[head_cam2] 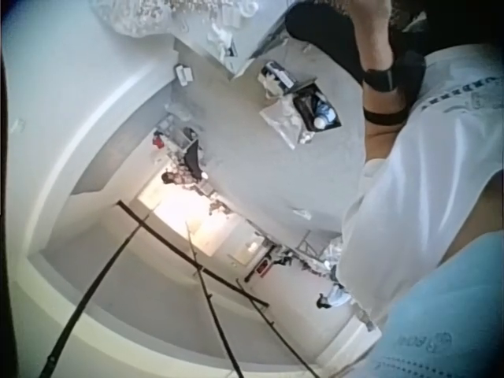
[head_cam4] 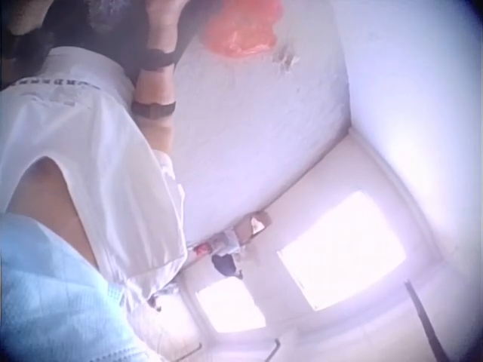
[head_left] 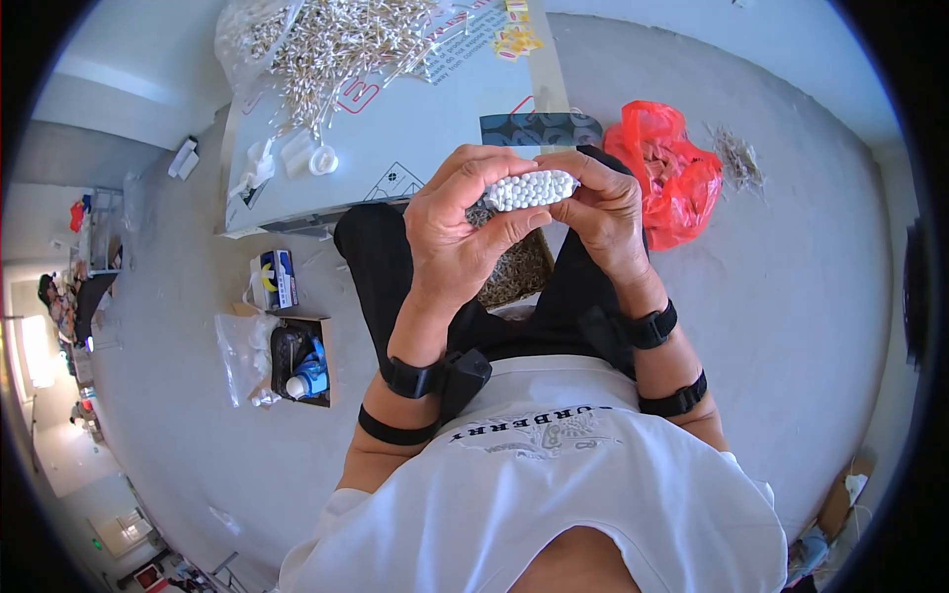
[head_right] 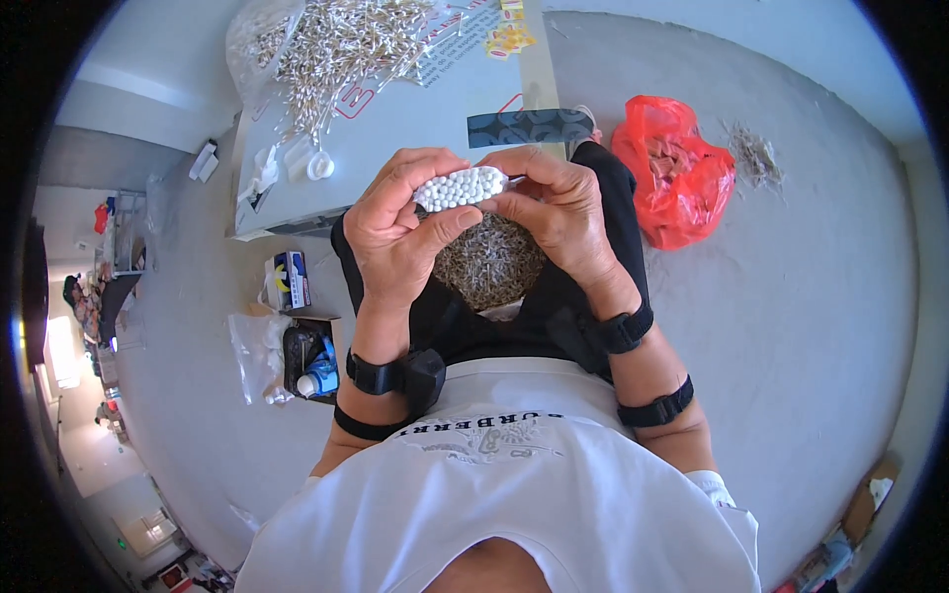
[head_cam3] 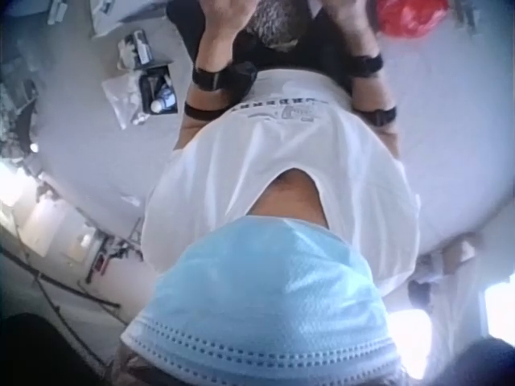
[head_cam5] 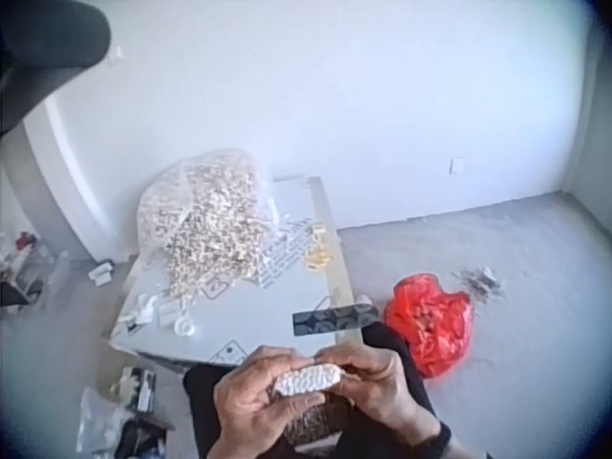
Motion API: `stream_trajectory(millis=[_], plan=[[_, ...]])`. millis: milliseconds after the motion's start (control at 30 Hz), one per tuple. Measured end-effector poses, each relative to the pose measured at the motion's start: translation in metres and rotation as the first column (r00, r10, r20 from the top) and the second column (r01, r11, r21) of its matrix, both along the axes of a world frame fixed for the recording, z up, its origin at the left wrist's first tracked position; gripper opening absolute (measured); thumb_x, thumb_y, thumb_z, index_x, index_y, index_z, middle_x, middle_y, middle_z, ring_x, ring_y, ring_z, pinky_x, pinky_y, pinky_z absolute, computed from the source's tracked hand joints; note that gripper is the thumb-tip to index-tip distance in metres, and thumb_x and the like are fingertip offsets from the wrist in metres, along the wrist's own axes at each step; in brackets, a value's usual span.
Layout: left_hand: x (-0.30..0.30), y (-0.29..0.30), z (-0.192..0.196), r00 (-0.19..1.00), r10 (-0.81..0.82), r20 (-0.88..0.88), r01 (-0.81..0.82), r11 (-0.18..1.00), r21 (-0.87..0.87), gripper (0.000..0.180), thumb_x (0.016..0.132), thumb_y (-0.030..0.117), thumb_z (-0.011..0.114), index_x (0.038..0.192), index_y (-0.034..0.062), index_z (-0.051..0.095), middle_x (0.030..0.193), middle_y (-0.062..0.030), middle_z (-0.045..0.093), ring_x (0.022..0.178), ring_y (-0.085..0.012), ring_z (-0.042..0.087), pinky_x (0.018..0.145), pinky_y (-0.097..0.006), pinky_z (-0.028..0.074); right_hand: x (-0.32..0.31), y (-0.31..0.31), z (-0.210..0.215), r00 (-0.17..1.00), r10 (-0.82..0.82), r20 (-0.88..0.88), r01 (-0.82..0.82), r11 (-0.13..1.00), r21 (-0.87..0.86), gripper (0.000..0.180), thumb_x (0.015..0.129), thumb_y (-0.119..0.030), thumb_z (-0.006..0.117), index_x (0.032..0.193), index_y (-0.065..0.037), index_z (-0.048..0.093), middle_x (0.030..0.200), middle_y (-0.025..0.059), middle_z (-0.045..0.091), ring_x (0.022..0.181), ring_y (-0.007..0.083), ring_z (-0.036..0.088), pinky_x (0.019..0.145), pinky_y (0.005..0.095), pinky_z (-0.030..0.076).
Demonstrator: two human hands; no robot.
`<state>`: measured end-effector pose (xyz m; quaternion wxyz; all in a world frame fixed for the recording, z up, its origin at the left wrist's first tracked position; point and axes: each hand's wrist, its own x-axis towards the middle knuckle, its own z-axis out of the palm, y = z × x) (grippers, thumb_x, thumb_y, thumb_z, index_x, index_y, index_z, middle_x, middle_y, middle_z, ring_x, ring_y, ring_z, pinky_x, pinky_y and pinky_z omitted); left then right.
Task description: Manually packing several cotton swabs into small clear plastic bags.
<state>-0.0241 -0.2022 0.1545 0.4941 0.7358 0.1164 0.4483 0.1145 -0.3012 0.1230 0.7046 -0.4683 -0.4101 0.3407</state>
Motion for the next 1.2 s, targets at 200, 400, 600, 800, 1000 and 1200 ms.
stream_trajectory(millis=[200, 400, 600, 800, 1000, 1200], plan=[[-0.004, 0.005, 0.002, 1.0, 0.017, -0.011, -0.015, 0.977, 0.212, 0.032, 0.07, 0.01, 0.084, 0.097, 0.0012, 0.07, 0.09, -0.0085, 0.069, 0.083, -0.0185, 0.066, 0.074, -0.028, 0.053, -0.004, -0.001, -0.001, 0.999, 0.034, -0.017, -0.034, 0.999, -0.003, 0.027, 0.081, 0.006, 0.069, 0.107, 0.0, 0.069, 0.106, 0.0049, 0.067, 0.097, 0.0103, 0.061, 0.084, 0.0247, 0.05], [-0.001, 0.008, 0.002, 0.998, -0.048, 0.028, 0.044, 0.99, 0.135, 0.036, 0.067, 0.012, 0.085, 0.099, 0.002, 0.07, 0.098, -0.0082, 0.067, 0.089, -0.0181, 0.065, 0.077, -0.028, 0.052, -0.005, 0.003, -0.005, 1.0, 0.021, 0.001, -0.021, 1.0, 0.003, 0.027, 0.08, 0.007, 0.068, 0.106, 0.0, 0.069, 0.105, 0.0048, 0.067, 0.096, 0.0108, 0.061, 0.083, 0.0247, 0.05], [0.002, 0.005, 0.0, 0.999, -0.048, -0.016, 0.05, 0.991, 0.127, 0.036, 0.068, 0.015, 0.085, 0.1, 0.0033, 0.072, 0.098, -0.0059, 0.067, 0.092, -0.0183, 0.064, 0.08, -0.028, 0.051, -0.008, 0.009, -0.01, 0.998, 0.037, -0.054, -0.035, 0.999, 0.03, 0.028, 0.079, 0.008, 0.068, 0.105, 0.001, 0.068, 0.104, 0.0048, 0.067, 0.096, 0.0109, 0.061, 0.083, 0.0252, 0.051], [0.004, 0.01, -0.01, 1.0, -0.023, -0.012, 0.024, 0.985, 0.173, 0.033, 0.069, 0.015, 0.085, 0.096, 0.0035, 0.072, 0.091, -0.0059, 0.068, 0.09, -0.0198, 0.064, 0.079, -0.029, 0.051, -0.009, 0.01, -0.012, 0.998, 0.041, -0.057, -0.041, 0.999, -0.002, 0.027, 0.079, 0.008, 0.069, 0.105, 0.001, 0.068, 0.103, 0.0044, 0.066, 0.094, 0.0109, 0.061, 0.082, 0.0249, 0.051], [0.008, 0.0, 0.0, 0.999, -0.039, -0.009, 0.038, 0.997, -0.06, 0.03, 0.067, 0.014, 0.085, 0.092, 0.0047, 0.072, 0.091, -0.0051, 0.068, 0.09, -0.0205, 0.062, 0.08, -0.03, 0.051, -0.009, 0.012, -0.017, 0.998, 0.021, -0.064, -0.021, 1.0, -0.003, 0.027, 0.079, 0.008, 0.068, 0.105, 0.002, 0.068, 0.102, 0.0048, 0.067, 0.093, 0.011, 0.06, 0.081, 0.0247, 0.05], [0.011, 0.011, -0.011, 0.997, -0.055, -0.054, 0.066, 0.97, 0.235, 0.03, 0.065, 0.01, 0.085, 0.091, 0.0018, 0.072, 0.095, -0.0066, 0.068, 0.096, -0.0217, 0.059, 0.085, -0.033, 0.048, -0.008, 0.014, -0.017, 0.994, -0.045, 0.095, 0.045, 0.999, 0.0, 0.027, 0.079, 0.01, 0.065, 0.105, 0.001, 0.068, 0.102, 0.0063, 0.067, 0.092, 0.0126, 0.061, 0.08, 0.0256, 0.05]])
